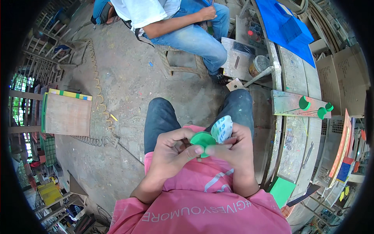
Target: The person sits on the floor in a workshop and uses a sanding block to smooth the surface of a small green plastic component. They rotate the object to sand different sides and edges, occasionally pausing to inspect the surface. Another person is visible in the background working on a separate task.
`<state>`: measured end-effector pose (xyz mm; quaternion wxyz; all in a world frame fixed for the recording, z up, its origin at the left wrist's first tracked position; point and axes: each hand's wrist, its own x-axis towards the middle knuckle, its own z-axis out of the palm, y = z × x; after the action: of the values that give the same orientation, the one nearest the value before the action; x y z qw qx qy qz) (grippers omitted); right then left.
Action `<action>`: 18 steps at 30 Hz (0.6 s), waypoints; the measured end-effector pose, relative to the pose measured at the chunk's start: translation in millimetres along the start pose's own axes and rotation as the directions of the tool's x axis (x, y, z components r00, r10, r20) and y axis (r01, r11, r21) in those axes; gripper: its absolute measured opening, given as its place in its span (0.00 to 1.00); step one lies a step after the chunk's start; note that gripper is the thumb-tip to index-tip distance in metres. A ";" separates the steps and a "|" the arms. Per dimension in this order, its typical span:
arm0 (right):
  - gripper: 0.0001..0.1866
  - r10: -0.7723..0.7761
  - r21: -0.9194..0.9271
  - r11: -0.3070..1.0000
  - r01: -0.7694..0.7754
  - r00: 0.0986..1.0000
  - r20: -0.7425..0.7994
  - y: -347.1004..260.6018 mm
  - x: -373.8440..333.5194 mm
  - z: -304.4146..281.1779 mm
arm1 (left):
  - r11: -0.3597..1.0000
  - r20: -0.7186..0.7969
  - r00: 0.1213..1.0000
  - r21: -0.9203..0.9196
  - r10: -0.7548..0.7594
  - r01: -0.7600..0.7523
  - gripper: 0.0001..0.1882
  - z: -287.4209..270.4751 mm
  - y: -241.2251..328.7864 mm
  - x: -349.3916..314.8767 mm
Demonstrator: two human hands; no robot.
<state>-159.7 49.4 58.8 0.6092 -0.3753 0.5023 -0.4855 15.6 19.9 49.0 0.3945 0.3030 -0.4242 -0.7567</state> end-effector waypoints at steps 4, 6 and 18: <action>0.14 0.078 0.317 0.946 -0.072 0.997 -0.009 4.8 0.5 7.7 | 0.996 -0.019 0.997 -0.034 0.080 -0.081 0.13 -3.0 -8.5 5.6; 0.13 0.119 0.402 0.906 -0.132 0.991 0.057 10.5 0.0 3.7 | 0.991 -0.046 0.990 0.000 0.133 -0.134 0.14 -3.1 -11.0 9.6; 0.08 0.172 0.611 0.745 -0.267 0.962 0.211 20.9 4.7 8.2 | 0.965 0.028 0.973 0.126 0.228 -0.230 0.15 -8.3 -6.8 6.4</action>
<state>-147.2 49.8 39.6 0.7867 -0.1192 0.3054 -0.5231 16.6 13.3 38.5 0.4561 0.2715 -0.5069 -0.6791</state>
